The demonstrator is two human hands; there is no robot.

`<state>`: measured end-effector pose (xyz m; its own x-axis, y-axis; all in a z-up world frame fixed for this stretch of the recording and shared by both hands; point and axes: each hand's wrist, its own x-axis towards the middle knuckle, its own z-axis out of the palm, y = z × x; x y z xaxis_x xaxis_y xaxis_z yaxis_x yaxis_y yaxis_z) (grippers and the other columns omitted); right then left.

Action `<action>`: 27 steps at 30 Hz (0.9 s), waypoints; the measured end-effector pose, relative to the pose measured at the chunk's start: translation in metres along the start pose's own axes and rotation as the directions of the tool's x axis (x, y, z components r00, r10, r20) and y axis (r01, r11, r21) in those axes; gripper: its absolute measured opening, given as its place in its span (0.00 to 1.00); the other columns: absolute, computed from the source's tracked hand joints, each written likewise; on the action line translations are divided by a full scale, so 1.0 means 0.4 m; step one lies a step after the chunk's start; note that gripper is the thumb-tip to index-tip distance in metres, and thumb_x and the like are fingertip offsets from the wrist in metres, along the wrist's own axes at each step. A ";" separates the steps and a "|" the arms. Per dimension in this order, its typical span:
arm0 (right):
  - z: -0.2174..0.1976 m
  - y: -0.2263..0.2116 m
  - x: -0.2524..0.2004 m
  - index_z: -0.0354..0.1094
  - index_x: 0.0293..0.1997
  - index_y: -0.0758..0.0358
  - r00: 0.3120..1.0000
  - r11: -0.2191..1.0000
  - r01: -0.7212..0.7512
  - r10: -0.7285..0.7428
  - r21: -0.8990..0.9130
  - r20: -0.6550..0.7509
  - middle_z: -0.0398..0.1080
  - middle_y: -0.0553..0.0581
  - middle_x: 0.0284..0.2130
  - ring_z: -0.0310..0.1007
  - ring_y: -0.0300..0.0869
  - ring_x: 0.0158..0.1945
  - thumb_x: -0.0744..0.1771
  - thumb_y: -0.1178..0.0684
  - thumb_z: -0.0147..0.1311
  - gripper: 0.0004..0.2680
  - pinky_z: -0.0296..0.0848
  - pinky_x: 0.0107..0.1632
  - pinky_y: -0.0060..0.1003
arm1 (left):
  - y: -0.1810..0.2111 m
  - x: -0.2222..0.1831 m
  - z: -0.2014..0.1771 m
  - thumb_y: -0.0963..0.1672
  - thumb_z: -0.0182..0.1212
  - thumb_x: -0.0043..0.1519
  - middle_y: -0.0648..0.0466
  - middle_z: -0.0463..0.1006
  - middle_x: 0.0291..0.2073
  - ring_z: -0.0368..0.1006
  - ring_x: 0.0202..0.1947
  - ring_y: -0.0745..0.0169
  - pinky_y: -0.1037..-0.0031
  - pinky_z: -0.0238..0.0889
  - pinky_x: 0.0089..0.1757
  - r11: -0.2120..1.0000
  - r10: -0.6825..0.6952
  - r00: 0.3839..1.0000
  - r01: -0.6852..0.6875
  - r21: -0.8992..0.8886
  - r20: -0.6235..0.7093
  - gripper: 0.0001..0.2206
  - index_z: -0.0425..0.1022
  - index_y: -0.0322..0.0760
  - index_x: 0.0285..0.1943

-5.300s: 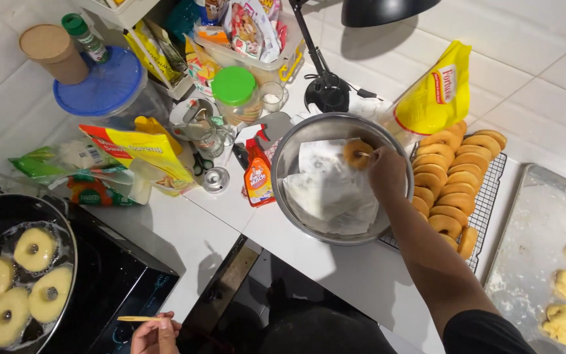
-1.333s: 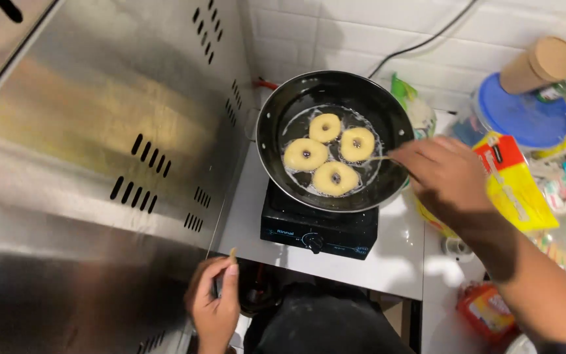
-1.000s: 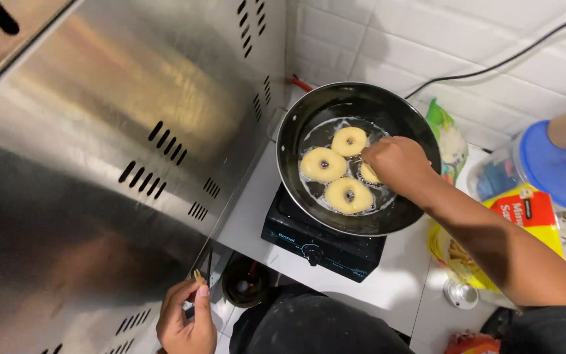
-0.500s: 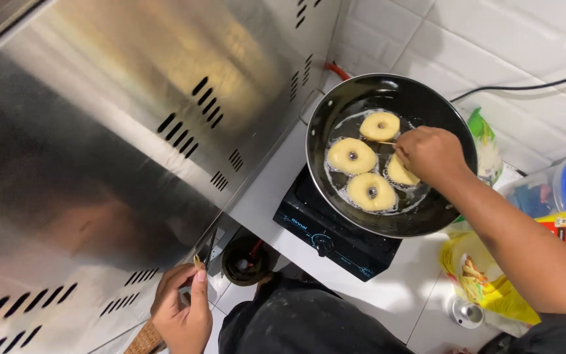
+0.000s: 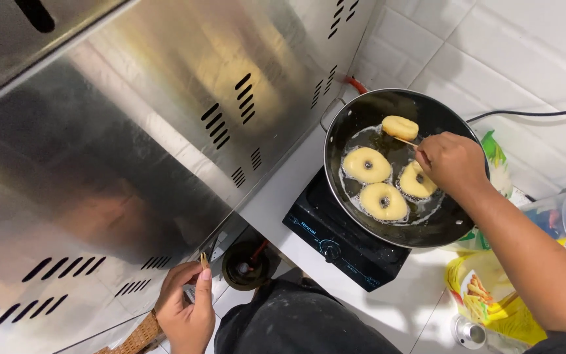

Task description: Frying donuts in a pan, flipping them with a wooden stick, and transferring them to a cooling rack.

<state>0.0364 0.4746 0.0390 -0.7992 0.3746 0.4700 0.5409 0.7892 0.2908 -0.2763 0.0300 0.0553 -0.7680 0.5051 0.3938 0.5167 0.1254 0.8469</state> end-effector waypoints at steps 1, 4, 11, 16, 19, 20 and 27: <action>0.001 0.007 -0.001 0.69 0.25 0.54 1.000 1.000 -0.001 0.001 -0.003 -0.002 0.70 0.47 0.24 0.71 0.42 0.29 0.66 0.60 0.57 0.08 0.64 0.28 0.35 | -0.004 -0.001 0.002 0.39 0.61 0.64 0.46 0.81 0.35 0.77 0.38 0.55 0.70 0.69 0.41 1.000 0.002 1.000 -0.002 -0.002 -0.001 0.04 0.79 0.29 0.39; 0.001 0.023 -0.003 0.69 0.27 0.52 0.999 0.999 -0.022 0.023 -0.045 0.025 0.72 0.45 0.26 0.74 0.42 0.34 0.68 0.57 0.59 0.08 0.67 0.30 0.36 | -0.009 0.001 0.007 0.39 0.61 0.64 0.47 0.81 0.36 0.78 0.38 0.56 0.70 0.70 0.42 1.000 0.009 1.000 -0.009 0.012 -0.006 0.04 0.79 0.29 0.39; 0.000 0.056 -0.016 0.73 0.31 0.50 0.996 0.991 -0.075 0.068 -0.112 -0.063 0.75 0.42 0.30 0.77 0.40 0.37 0.68 0.54 0.61 0.06 0.69 0.31 0.35 | -0.016 0.008 0.017 0.40 0.62 0.63 0.46 0.81 0.37 0.78 0.39 0.55 0.69 0.71 0.42 0.998 0.000 1.000 -0.001 0.061 0.026 0.05 0.80 0.29 0.41; -0.005 0.084 -0.026 0.74 0.30 0.52 0.974 0.971 -0.224 0.222 -0.080 -0.031 0.75 0.44 0.30 0.75 0.41 0.35 0.69 0.54 0.61 0.07 0.65 0.29 0.35 | -0.007 0.016 0.032 0.39 0.63 0.63 0.46 0.82 0.37 0.78 0.40 0.55 0.69 0.72 0.43 0.996 -0.015 0.999 0.012 0.084 0.030 0.04 0.81 0.29 0.40; -0.013 0.095 -0.029 0.73 0.32 0.50 0.921 0.933 -0.339 0.356 -0.124 0.160 0.72 0.43 0.27 0.73 0.41 0.35 0.69 0.52 0.57 0.06 0.62 0.26 0.37 | -0.001 0.019 0.040 0.39 0.63 0.63 0.46 0.82 0.38 0.78 0.40 0.55 0.69 0.72 0.42 0.997 -0.031 0.998 0.028 0.071 0.046 0.04 0.81 0.29 0.41; -0.032 0.094 -0.029 0.73 0.34 0.47 0.918 0.943 -0.314 0.331 -0.107 0.218 0.73 0.42 0.29 0.74 0.43 0.36 0.69 0.50 0.56 0.05 0.66 0.28 0.39 | 0.002 0.021 0.042 0.39 0.63 0.62 0.46 0.83 0.38 0.78 0.40 0.55 0.69 0.72 0.42 0.997 -0.017 0.999 0.014 0.074 0.040 0.05 0.81 0.29 0.41; -0.251 0.026 -0.056 0.79 0.43 0.44 0.923 0.994 -0.103 0.087 0.025 0.375 0.79 0.45 0.40 0.80 0.45 0.44 0.64 0.55 0.54 0.09 0.77 0.40 0.41 | -0.007 0.016 0.057 0.36 0.64 0.63 0.41 0.80 0.38 0.75 0.37 0.54 0.70 0.71 0.39 0.998 -0.054 0.998 0.055 0.030 -0.014 0.03 0.79 0.22 0.40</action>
<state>0.0861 0.4254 0.1152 -0.7891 0.5964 0.1470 0.6139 0.7582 0.2195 -0.2741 0.0522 0.0472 -0.8001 0.4857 0.3521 0.4852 0.1786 0.8560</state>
